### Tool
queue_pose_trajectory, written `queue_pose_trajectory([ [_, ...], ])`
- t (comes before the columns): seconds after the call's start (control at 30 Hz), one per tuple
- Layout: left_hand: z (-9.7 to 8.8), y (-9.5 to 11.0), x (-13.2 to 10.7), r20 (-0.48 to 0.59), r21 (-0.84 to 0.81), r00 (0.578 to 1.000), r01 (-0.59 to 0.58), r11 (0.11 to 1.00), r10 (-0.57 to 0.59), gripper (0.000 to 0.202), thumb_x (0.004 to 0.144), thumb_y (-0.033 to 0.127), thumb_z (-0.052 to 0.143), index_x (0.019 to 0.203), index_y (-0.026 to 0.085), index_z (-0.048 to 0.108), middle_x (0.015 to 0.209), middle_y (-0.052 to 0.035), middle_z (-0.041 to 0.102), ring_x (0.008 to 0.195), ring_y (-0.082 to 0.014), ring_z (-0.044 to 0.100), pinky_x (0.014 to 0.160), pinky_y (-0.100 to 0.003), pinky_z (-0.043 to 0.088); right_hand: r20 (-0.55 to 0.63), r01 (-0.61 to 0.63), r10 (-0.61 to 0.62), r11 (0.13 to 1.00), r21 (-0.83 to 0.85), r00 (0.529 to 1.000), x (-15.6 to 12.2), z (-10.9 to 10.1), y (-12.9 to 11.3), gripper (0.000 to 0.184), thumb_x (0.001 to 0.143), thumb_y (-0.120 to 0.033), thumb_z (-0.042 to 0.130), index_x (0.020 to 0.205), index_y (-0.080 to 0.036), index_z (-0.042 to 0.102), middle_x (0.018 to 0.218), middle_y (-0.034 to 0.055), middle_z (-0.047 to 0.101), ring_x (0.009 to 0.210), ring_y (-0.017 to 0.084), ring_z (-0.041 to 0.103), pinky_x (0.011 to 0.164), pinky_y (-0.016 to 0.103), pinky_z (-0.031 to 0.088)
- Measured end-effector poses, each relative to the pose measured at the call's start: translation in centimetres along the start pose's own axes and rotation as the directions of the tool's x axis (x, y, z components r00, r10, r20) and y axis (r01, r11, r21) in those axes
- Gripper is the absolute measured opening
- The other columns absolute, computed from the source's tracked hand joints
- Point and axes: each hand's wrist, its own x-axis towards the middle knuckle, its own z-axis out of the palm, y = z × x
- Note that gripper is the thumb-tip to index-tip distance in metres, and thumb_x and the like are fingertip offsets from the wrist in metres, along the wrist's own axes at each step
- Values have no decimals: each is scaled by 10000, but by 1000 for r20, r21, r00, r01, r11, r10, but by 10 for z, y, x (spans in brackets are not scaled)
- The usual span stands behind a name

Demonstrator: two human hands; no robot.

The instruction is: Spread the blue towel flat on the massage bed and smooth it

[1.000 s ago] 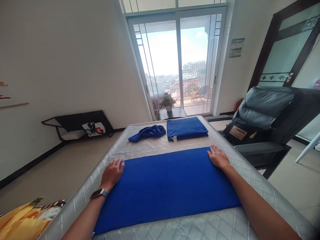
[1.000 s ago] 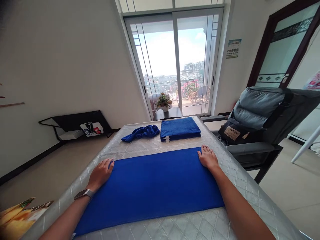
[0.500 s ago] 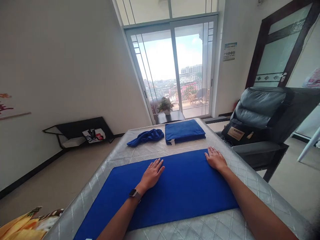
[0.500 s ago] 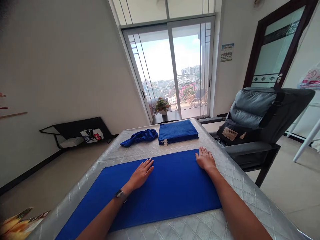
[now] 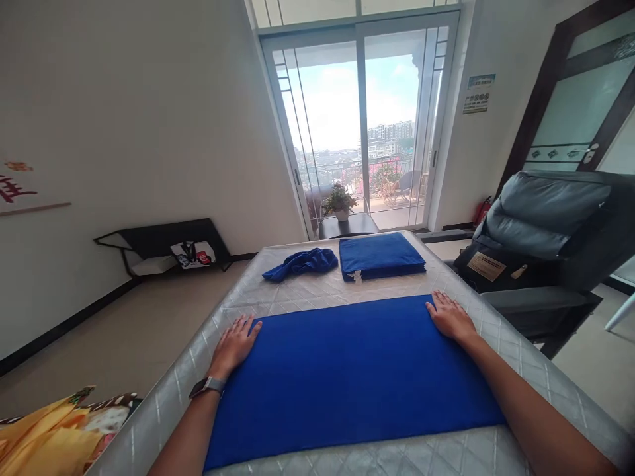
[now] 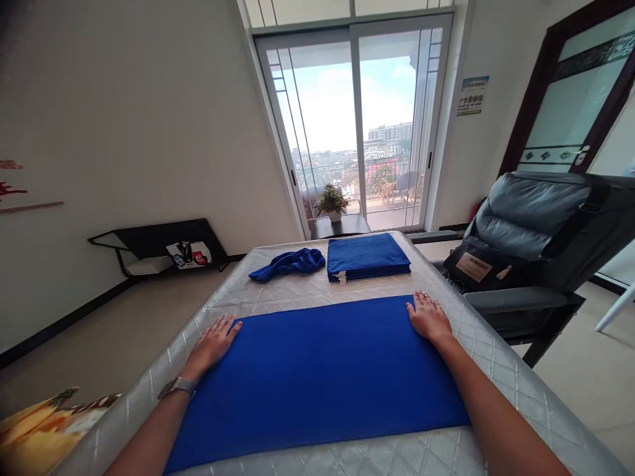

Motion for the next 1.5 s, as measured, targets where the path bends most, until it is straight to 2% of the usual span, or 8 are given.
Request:
queue_pose_trajectory([
  [0.2, 5, 5, 2, 25, -78, 998, 54, 995, -53, 668, 998, 511, 217, 1523, 128, 374, 1606, -141, 337, 1504, -287, 265, 1213, -512, 224, -10, -6, 5, 987, -158, 1000, -8, -11, -10, 629, 1032, -373, 152, 1572, -80, 286, 1636, 89, 261, 1502, 239, 235, 1218, 433, 187],
  [0.43, -21, 23, -5, -291, -153, 957, -49, 987, 3, 601, 1003, 431, 304, 1450, 70, 476, 1565, -191, 396, 1476, -321, 322, 1215, -517, 252, -159, -111, 57, 929, -354, 986, -42, -46, -54, 587, 965, -121, 215, 1513, -72, 420, 1601, 134, 333, 1487, 313, 259, 1200, 525, 162],
  [0.6, -48, 126, -28, -317, -236, 903, -371, 898, 290, 579, 1044, 469, 242, 1410, 128, 532, 1509, -138, 498, 1440, -244, 402, 1189, -419, 355, 17, 302, -302, 951, -57, 953, -78, -53, -152, 587, 1022, -307, 221, 1558, -96, 333, 1622, 90, 283, 1506, 242, 225, 1218, 432, 197],
  [0.73, -35, 217, -50, -278, -203, 832, -539, 818, 479, 604, 1046, 484, 252, 1468, 101, 452, 1548, -168, 428, 1466, -267, 350, 1204, -474, 327, 8, 497, -498, 865, 67, 867, -99, -36, -213, 598, 1026, -308, 211, 1581, -89, 260, 1646, 100, 185, 1526, 226, 137, 1234, 420, 146],
  [0.87, -11, 243, -57, -221, -213, 835, -545, 811, 503, 603, 1054, 464, 217, 1476, 95, 437, 1538, -175, 435, 1461, -271, 356, 1191, -494, 345, 22, 517, -520, 852, 90, 854, -108, -13, -221, 600, 1015, -298, 264, 1588, -121, 253, 1652, 100, 159, 1529, 260, 108, 1234, 465, 129],
  [1.07, -9, 236, -54, -132, -211, 858, -513, 832, 496, 674, 1046, 516, 169, 1497, 69, 396, 1557, -172, 398, 1480, -263, 316, 1215, -489, 302, 0, 531, -538, 831, 167, 843, -109, -11, -214, 617, 1014, -318, 248, 1581, -75, 248, 1644, 124, 185, 1530, 249, 109, 1239, 469, 105],
  [1.27, -8, 217, -52, -39, -162, 896, -443, 882, 443, 695, 1031, 553, 206, 1531, 89, 340, 1593, -166, 319, 1498, -270, 268, 1225, -498, 263, 66, 352, -371, 913, 205, 926, -101, -21, -195, 659, 1027, -411, 174, 1584, -60, 213, 1651, 103, 158, 1531, 221, 108, 1243, 445, 80],
  [1.5, 22, 45, -66, -21, -12, 963, -269, 963, 268, 638, 1015, 487, 206, 1525, 143, 378, 1600, -140, 340, 1506, -284, 255, 1210, -525, 239, 135, 167, -170, 985, 32, 976, -92, -25, -56, 697, 1012, -482, 165, 1600, -109, 178, 1662, 52, 121, 1531, 202, 99, 1243, 429, 102],
])
